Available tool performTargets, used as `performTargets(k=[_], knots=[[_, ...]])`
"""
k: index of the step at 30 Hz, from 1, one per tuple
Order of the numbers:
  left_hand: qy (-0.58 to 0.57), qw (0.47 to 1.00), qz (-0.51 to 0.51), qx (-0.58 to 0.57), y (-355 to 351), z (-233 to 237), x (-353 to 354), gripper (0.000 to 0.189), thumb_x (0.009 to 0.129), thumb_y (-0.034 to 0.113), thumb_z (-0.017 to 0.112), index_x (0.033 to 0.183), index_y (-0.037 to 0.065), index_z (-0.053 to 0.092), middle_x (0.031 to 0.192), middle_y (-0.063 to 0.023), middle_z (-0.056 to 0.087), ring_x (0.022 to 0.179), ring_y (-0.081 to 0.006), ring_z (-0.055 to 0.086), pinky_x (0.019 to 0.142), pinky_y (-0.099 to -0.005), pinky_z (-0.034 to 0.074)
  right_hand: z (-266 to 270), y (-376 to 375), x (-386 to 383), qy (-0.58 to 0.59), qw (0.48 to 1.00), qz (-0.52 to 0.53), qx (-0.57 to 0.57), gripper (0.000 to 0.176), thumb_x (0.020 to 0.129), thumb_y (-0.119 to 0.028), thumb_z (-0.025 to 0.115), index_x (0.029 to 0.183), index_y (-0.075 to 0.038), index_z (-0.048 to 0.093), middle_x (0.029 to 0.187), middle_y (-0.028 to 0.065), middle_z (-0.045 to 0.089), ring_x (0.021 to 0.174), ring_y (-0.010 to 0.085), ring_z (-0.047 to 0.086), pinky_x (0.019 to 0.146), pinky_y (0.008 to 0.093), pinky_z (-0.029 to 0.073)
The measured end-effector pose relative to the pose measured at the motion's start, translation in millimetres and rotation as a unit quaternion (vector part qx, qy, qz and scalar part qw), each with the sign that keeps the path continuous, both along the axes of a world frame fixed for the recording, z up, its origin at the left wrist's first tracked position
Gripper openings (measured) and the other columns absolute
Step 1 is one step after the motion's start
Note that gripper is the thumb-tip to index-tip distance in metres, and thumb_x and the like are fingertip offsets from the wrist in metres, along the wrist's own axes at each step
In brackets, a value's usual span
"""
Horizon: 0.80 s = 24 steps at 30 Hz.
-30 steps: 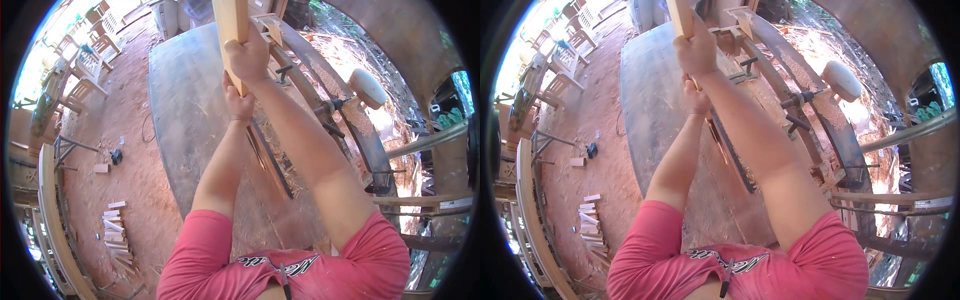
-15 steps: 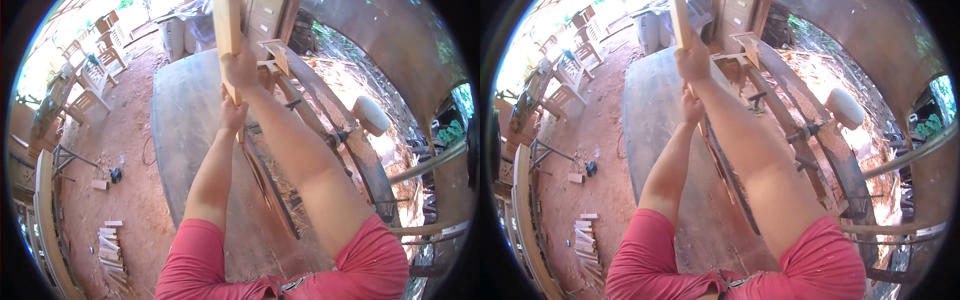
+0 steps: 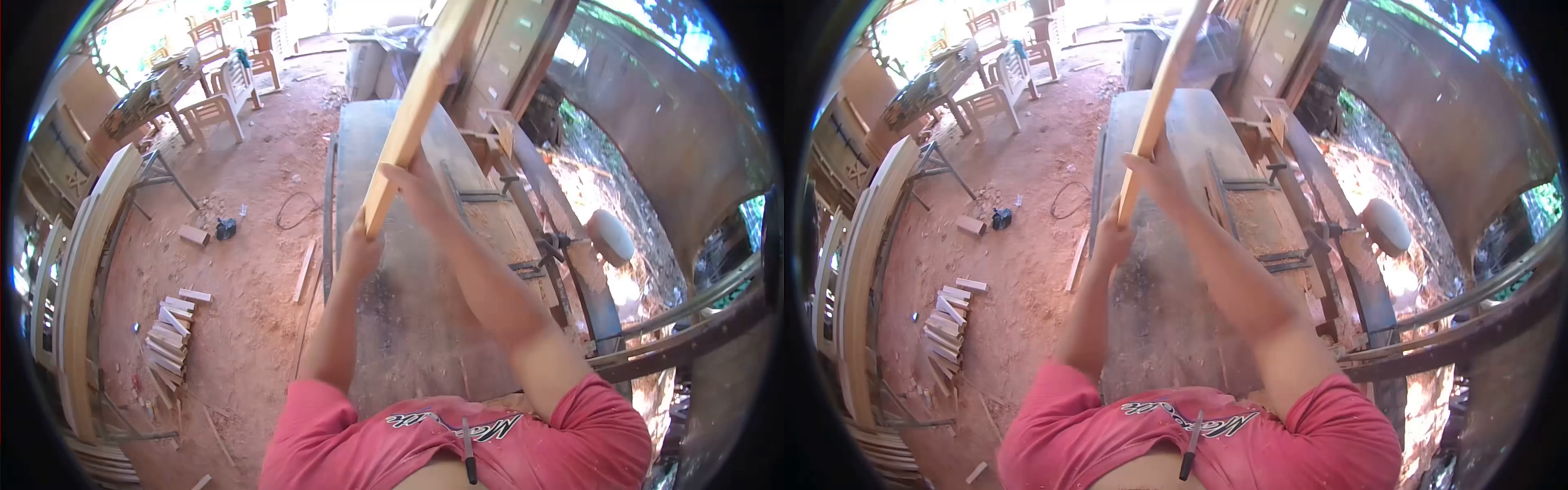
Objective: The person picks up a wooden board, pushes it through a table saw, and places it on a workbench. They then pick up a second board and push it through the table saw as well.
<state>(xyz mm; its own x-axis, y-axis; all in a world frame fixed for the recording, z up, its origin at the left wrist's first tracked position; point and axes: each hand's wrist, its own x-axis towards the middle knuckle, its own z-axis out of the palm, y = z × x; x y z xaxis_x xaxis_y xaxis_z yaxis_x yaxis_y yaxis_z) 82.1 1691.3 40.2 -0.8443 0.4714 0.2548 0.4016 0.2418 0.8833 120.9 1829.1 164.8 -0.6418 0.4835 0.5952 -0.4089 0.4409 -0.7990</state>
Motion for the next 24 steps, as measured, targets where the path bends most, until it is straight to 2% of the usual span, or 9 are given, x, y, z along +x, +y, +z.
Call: performTargets(k=[1,3,5,7,10,18,19,20,24], knots=[[0.064,0.998,0.013,0.024,-36,4,23,0.067,0.08,-0.003,0.052,0.146,-0.006,0.042,0.126,-0.0328,0.06,0.12,-0.0448,0.058,0.099,-0.0421,0.048,5,-6,29,-0.027,0.97,0.158,-0.181,0.061,0.092,-0.019,0.059,0.148,-0.007,0.036,0.121,0.014,0.063,0.107,0.0315,0.065,0.088,0.0426,0.053],[0.122,0.991,0.027,0.038,-103,-5,63,0.066,0.08,-0.009,0.047,0.145,-0.009,0.041,0.135,-0.0336,0.053,0.128,-0.0455,0.052,0.105,-0.0417,0.045,24,-11,50,-0.063,0.887,0.308,-0.338,0.055,0.096,-0.021,0.056,0.147,-0.01,0.038,0.123,0.0115,0.063,0.107,0.0272,0.065,0.088,0.0432,0.054],[0.082,0.997,-0.009,0.005,-169,-35,104,0.067,0.078,-0.012,0.046,0.144,-0.012,0.039,0.142,-0.0332,0.048,0.132,-0.046,0.047,0.109,-0.0417,0.042,26,-12,57,0.147,0.826,0.366,-0.403,0.046,0.103,-0.037,0.048,0.138,-0.008,0.05,0.122,0.0113,0.063,0.107,0.0263,0.065,0.09,0.0441,0.055],[0.071,0.997,0.017,-0.014,-216,-61,145,0.065,0.075,-0.013,0.052,0.14,-0.014,0.043,0.147,-0.0326,0.044,0.133,-0.0478,0.045,0.109,-0.0459,0.04,-12,-18,60,0.059,0.766,0.396,-0.503,0.056,0.098,-0.051,0.052,0.131,-0.006,0.058,0.125,0.0118,0.063,0.11,0.0289,0.064,0.095,0.0459,0.054],[0.119,0.986,0.083,-0.087,-287,-112,187,0.041,0.073,-0.011,0.056,0.114,-0.016,0.061,0.148,-0.0307,0.045,0.136,-0.0498,0.043,0.111,-0.0535,0.035,-72,-82,83,0.092,0.661,0.509,-0.543,0.053,0.099,-0.048,0.053,0.137,-0.012,0.055,0.129,0.0128,0.061,0.121,0.0324,0.057,0.104,0.0505,0.048],[0.017,0.987,-0.001,-0.159,-490,-190,227,0.039,0.071,-0.012,0.053,0.109,-0.016,0.062,0.149,-0.0318,0.044,0.137,-0.047,0.044,0.114,-0.0441,0.039,-246,-242,147,0.094,0.69,0.455,-0.555,0.05,0.1,-0.044,0.052,0.139,-0.012,0.051,0.127,0.0085,0.057,0.124,0.0294,0.051,0.11,0.0485,0.04],[0.01,0.983,-0.009,-0.184,-514,-190,236,0.041,0.071,-0.012,0.053,0.11,-0.016,0.062,0.149,-0.032,0.043,0.136,-0.0469,0.044,0.114,-0.0422,0.039,-245,-265,152,0.088,0.686,0.459,-0.558,0.05,0.101,-0.043,0.051,0.139,-0.012,0.05,0.126,0.0082,0.057,0.123,0.0289,0.051,0.111,0.0483,0.039],[0.01,0.982,0.002,-0.187,-536,-195,244,0.043,0.072,-0.012,0.054,0.113,-0.015,0.063,0.149,-0.0311,0.044,0.135,-0.0461,0.046,0.113,-0.0425,0.04,-244,-288,155,0.118,0.598,0.449,-0.653,0.045,0.101,-0.042,0.052,0.134,-0.012,0.052,0.122,0.0059,0.057,0.12,0.025,0.052,0.112,0.0469,0.037],[0.007,0.97,0.055,-0.237,-608,-176,282,0.047,0.074,-0.01,0.054,0.12,-0.013,0.061,0.145,-0.0309,0.048,0.134,-0.0457,0.047,0.113,-0.0428,0.04,-228,-360,199,0.022,0.613,0.476,-0.631,0.038,0.101,-0.042,0.052,0.127,-0.014,0.054,0.119,0.0038,0.057,0.116,0.0224,0.054,0.111,0.0462,0.038]])
